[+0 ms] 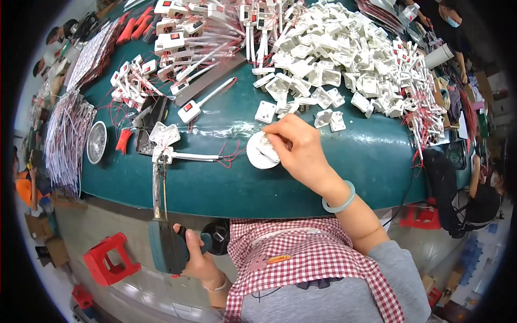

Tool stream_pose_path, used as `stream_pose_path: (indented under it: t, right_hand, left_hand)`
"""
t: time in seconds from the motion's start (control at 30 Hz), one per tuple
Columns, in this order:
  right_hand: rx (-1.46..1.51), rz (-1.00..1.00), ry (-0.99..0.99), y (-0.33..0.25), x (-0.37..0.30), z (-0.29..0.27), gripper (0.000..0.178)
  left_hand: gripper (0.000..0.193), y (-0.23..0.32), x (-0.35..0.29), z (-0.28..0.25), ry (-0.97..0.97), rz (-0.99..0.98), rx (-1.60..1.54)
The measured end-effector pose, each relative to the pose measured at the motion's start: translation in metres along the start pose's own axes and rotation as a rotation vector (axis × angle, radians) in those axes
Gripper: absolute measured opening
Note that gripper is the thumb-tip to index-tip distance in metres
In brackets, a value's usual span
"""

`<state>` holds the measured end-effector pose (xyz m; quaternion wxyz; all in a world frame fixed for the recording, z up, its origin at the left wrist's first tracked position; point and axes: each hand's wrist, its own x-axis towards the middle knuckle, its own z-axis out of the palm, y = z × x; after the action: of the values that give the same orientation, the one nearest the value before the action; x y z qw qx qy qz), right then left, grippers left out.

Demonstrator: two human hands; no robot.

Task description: Soldering wires onto small white plastic electrical components at an assembly line station.

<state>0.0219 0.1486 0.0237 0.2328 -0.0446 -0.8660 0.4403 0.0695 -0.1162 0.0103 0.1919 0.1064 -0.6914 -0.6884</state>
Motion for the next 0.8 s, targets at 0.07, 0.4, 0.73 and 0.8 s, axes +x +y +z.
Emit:
stream_pose_path:
  t: [0.07, 0.4, 0.73, 0.8]
  right_hand:
    - [-0.075, -0.072, 0.002, 0.002, -0.003, 0.005, 0.013]
    - [-0.120, -0.081, -0.044, -0.012, 0.016, -0.003, 0.016]
    - [-0.475, -0.532, -0.429, 0.048, 0.141, 0.102, 0.013]
    - [-0.567, -0.577, -0.460, 0.055, 0.145, 0.108, 0.012]
  left_hand:
    - [0.029, -0.002, 0.002, -0.001, -0.006, -0.013, 0.001]
    - [0.032, 0.002, 0.011, 0.003, 0.051, 0.004, 0.006]
    - [0.033, 0.003, 0.013, -0.004, 0.125, 0.026, -0.015]
    - [0.033, -0.003, 0.014, -0.015, 0.122, 0.034, -0.003]
